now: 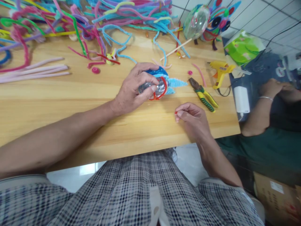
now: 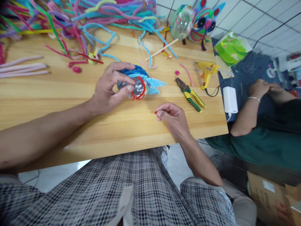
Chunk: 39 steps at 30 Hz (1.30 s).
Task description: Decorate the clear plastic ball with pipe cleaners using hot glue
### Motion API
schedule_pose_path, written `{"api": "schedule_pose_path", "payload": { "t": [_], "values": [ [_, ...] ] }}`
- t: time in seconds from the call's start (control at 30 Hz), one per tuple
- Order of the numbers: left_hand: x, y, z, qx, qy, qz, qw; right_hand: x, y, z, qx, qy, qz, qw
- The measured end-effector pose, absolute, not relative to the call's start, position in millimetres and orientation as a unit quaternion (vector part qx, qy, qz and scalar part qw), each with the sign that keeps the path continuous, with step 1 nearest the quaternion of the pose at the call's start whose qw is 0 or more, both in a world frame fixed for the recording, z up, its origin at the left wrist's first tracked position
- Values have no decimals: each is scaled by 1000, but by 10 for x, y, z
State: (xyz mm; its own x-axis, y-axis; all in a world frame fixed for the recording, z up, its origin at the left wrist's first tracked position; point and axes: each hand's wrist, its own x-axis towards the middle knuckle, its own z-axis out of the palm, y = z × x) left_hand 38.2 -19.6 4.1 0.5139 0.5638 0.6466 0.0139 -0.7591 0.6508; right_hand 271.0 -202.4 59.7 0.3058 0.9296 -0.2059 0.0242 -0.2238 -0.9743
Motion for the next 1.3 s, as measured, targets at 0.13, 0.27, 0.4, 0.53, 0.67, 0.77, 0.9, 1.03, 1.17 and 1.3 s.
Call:
{"api": "schedule_pose_path", "payload": {
  "t": [0.13, 0.27, 0.4, 0.53, 0.67, 0.77, 0.9, 1.03, 1.17, 1.3],
  "values": [
    [394, -192, 29, 811, 140, 493, 283, 2728, -2027, 589, -632, -371, 457, 503],
    [402, -208, 20, 818, 168, 468, 289, 2757, -2027, 643, -644, -399, 415, 503],
    [420, -217, 11, 818, 172, 473, 278, 2768, -2003, 740, -650, -448, 373, 487],
    [438, -215, 3, 817, 168, 476, 281, 2764, -1945, 738, -642, -455, 367, 495],
    [437, -215, 6, 816, 170, 471, 287, 2761, -1884, 629, -646, -444, 353, 510],
    [432, -210, 6, 815, 167, 470, 295, 2748, -1866, 572, -645, -429, 353, 525],
    [426, -199, -3, 811, 162, 474, 303, 2706, -1886, 589, -635, -404, 382, 536],
    [426, -201, -9, 811, 164, 476, 296, 2674, -1914, 608, -635, -384, 408, 532],
    [450, -205, -24, 801, 162, 493, 299, 2691, -1919, 591, -625, -414, 398, 529],
    [472, -205, -35, 792, 154, 509, 300, 2715, -1899, 721, -610, -483, 337, 531]
  ]
}}
